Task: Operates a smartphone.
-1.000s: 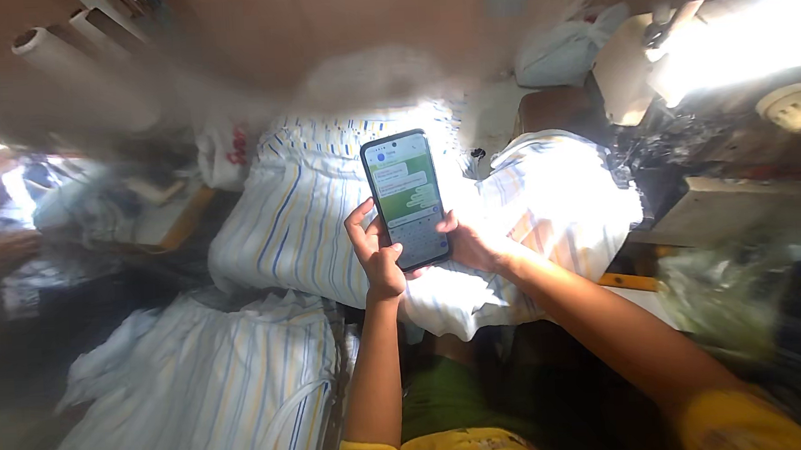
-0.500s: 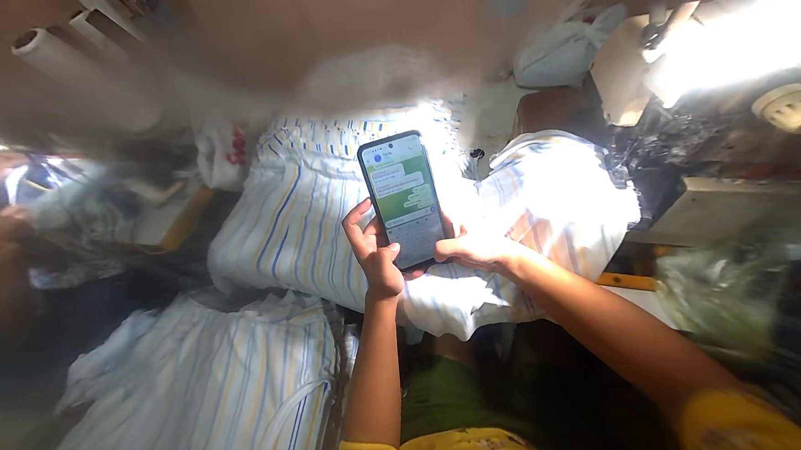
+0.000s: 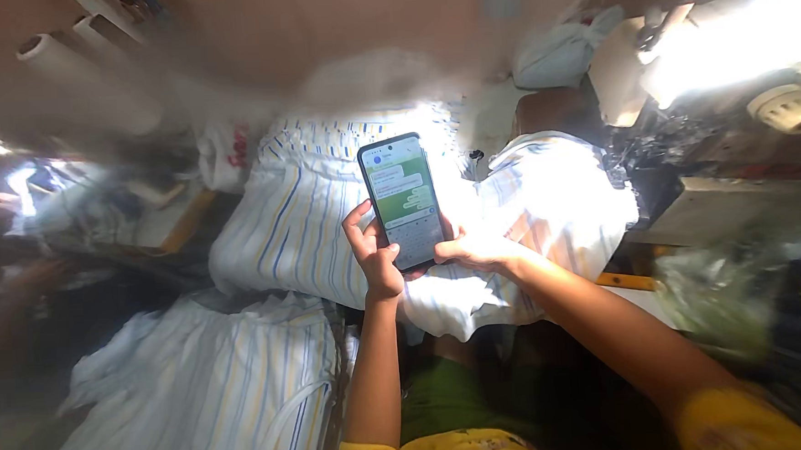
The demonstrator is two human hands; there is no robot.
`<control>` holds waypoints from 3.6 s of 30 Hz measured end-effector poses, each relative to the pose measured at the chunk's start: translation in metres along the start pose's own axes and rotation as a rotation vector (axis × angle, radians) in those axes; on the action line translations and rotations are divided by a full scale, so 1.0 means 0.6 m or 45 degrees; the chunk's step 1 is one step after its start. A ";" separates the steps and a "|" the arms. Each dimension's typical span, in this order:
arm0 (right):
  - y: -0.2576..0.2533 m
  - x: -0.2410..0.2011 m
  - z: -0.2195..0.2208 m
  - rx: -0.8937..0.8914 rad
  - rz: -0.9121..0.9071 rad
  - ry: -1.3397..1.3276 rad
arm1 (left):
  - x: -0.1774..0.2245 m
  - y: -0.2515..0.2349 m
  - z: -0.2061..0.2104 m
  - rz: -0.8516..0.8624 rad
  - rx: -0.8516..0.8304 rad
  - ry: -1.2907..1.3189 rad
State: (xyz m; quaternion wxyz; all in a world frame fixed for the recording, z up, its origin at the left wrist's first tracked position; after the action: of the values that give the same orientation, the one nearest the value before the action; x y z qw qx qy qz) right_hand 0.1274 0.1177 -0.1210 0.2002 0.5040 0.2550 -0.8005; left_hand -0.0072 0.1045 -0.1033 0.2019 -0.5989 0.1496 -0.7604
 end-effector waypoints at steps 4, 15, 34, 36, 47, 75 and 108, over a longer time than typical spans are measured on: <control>0.000 0.001 -0.001 0.001 0.001 -0.009 | -0.001 0.000 0.000 -0.008 0.005 -0.009; 0.001 0.000 -0.002 0.020 0.025 0.031 | 0.001 0.000 0.001 0.004 -0.015 -0.004; 0.006 -0.011 -0.006 -0.219 -0.014 -0.428 | 0.022 -0.001 -0.003 -0.072 0.174 -0.468; 0.004 -0.008 -0.008 -0.176 -0.003 -0.401 | 0.047 -0.019 -0.003 -0.049 0.177 -0.638; 0.001 0.006 -0.011 -0.208 -0.049 -0.446 | 0.113 -0.108 0.013 -0.116 0.248 -0.581; 0.013 0.014 -0.007 0.041 0.012 -0.256 | -0.008 0.022 -0.006 -0.304 0.150 0.041; 0.009 0.005 0.003 0.087 -0.011 -0.202 | -0.009 0.021 -0.004 -0.325 -0.014 -0.024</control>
State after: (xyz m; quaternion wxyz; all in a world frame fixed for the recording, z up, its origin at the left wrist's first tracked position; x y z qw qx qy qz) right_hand 0.1280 0.1120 -0.1242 0.1989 0.4444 0.2131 -0.8471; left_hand -0.0066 0.0961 -0.1146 0.1014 -0.6213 0.0743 -0.7734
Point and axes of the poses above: each hand's wrist, its own y-axis away from the middle knuckle, its own z-axis out of the palm, x = y × z, the point moved 6 cm from there along -y, towards the middle knuckle, and after that the axes turned 10 degrees about -z, right-handed, at the moved point
